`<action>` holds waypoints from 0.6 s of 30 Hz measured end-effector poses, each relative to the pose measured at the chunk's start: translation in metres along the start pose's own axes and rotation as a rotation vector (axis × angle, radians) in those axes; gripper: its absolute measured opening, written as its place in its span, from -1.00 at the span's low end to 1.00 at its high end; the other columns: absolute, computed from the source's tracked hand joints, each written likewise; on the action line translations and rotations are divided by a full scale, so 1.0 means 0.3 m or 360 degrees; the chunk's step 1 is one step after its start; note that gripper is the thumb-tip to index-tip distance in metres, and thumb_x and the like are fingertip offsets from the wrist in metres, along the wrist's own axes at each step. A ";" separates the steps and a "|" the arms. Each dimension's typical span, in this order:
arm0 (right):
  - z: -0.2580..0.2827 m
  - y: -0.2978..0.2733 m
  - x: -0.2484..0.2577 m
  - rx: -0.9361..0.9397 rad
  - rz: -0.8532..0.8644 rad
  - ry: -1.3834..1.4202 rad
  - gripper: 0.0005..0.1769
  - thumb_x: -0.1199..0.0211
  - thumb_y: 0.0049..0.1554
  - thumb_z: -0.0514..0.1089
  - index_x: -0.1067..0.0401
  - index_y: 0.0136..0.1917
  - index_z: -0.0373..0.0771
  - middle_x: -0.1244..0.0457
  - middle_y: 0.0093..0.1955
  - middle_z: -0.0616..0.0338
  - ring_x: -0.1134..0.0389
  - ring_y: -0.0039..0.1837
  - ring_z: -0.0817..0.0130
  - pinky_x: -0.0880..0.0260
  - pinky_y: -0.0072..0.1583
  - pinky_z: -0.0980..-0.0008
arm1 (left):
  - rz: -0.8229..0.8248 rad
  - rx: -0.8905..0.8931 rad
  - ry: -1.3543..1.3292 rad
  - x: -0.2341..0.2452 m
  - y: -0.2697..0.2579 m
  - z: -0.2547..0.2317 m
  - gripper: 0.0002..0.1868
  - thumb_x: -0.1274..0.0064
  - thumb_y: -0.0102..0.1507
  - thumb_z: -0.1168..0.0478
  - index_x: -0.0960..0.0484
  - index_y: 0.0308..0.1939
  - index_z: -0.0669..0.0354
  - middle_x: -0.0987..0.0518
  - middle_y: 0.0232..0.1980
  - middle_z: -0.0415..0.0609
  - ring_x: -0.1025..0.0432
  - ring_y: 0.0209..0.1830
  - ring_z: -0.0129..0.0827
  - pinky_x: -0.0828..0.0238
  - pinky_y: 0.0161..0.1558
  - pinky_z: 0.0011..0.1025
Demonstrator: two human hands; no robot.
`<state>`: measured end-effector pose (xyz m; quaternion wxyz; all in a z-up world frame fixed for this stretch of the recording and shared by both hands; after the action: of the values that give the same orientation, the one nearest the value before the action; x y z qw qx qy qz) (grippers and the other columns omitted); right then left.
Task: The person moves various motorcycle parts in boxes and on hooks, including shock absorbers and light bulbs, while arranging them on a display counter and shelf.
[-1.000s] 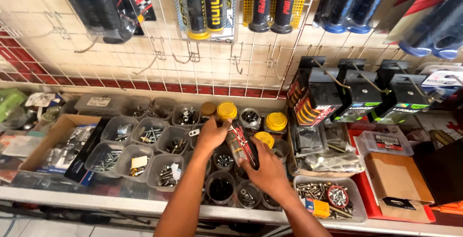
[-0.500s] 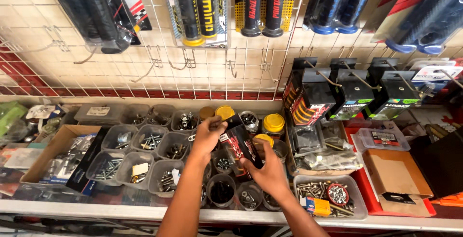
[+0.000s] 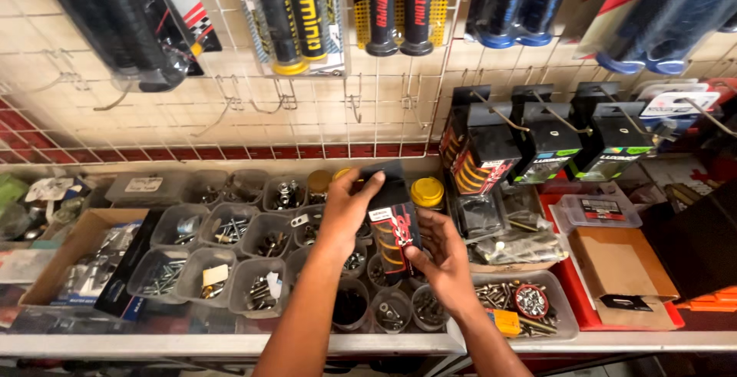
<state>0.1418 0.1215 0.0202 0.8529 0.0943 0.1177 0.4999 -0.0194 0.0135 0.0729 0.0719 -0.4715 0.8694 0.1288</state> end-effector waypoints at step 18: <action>0.465 0.196 0.087 0.0492 0.0015 -0.0218 -0.27 -0.27 0.20 -0.11 -0.18 0.59 -0.25 -0.30 0.07 0.11 -0.33 0.09 0.44 -0.36 0.14 0.44 | 0.0076 -0.0547 0.0563 -0.260 0.019 -0.338 -0.80 -0.15 0.32 0.21 -0.65 -0.12 0.31 -0.56 -0.52 -0.09 -0.33 -0.55 -0.63 -0.21 -0.50 -0.51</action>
<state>0.1465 0.1665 0.1668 0.8319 0.2586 0.1343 0.4723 0.0180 0.0494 0.1901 -0.1657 -0.4712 0.8448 0.1919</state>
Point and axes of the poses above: each hand's wrist, its own y-axis towards the middle knuckle, its own x-axis out of the back of the hand, z = x × y, the point moved 4 cm from there along y, towards the middle knuckle
